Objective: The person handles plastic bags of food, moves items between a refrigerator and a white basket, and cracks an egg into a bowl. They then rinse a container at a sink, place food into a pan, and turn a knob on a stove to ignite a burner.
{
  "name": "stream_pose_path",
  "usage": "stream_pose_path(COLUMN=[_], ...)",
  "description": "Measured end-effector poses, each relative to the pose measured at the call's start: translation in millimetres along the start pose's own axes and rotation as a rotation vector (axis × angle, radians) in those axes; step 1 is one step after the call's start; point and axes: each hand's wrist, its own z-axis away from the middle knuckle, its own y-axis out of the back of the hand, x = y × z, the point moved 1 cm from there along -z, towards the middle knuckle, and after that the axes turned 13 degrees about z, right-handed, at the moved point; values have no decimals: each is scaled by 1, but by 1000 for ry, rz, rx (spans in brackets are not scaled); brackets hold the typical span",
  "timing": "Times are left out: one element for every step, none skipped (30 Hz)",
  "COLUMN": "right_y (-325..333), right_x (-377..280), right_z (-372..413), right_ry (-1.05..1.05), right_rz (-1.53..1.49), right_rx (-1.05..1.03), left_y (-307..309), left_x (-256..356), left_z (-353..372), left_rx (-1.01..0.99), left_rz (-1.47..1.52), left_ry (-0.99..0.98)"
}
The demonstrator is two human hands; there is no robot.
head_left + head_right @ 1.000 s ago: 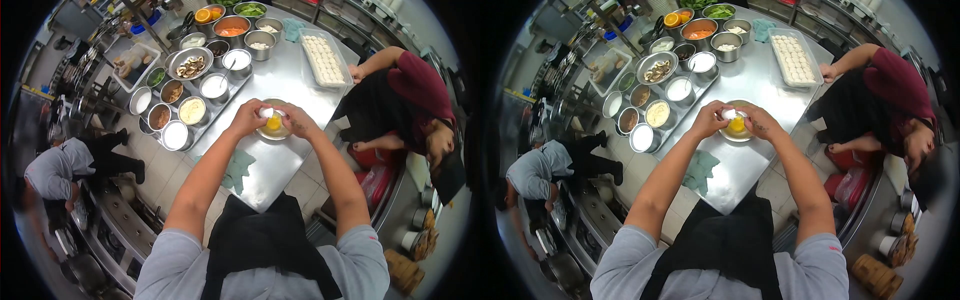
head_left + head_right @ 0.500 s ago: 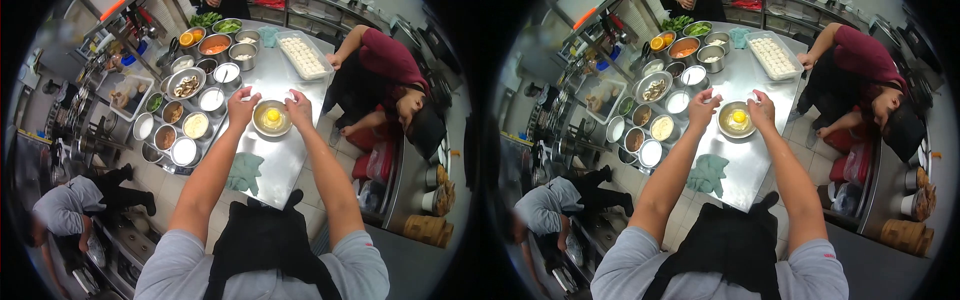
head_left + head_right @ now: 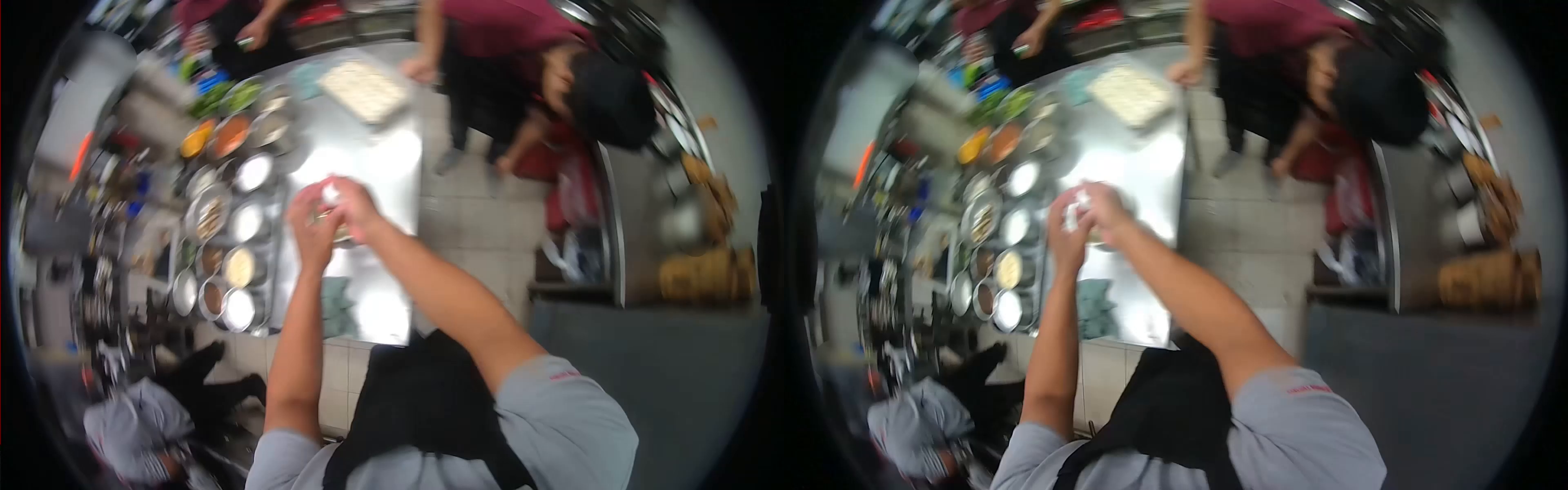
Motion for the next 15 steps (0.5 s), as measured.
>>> stream_pose_path(right_y=[13,33,56,83,116,163,197,256,309,361,405,472,536,555,626], right_x=[-3,4,-1,1,7,24,21,42,52,59,55,64,70,51,62], right_z=[17,27,53,73,92,105,134,151,174,198,219,234,247,260,276], right_ry=[-43,7,30,-10,-58,-51,-29,8,51,35,73,68,54,77,106], right_rz=[-2,-45,-66,-92,-97,-70,-54,-162,-175,-295,-283,-307,-382,-359,-375], right_rx=[-7,-9,-58,-38,88,174,247,287,339,474,643,683,801,991,888], left_y=[-8,-15,-13,-6,2,11,20,30,42,53,59,65,67,64,62], left_x=[27,51,50,45,39,34,31,31,35,32,31,39,42,42,43], left_z=[13,24,41,58,75,96,117,133,148,166,180,187,195,200,207], left_rx=[34,74,64,19,-11,-8,10,25,69,110,167,267,247,207,251], left_rz=[23,87,-26,-36,-56,-62,-78,-120,-173,-147,-114,-146,-210,-261,-267], left_ry=[45,130,64,126,182,235,290,366,441,447,444,420,422,433,430])
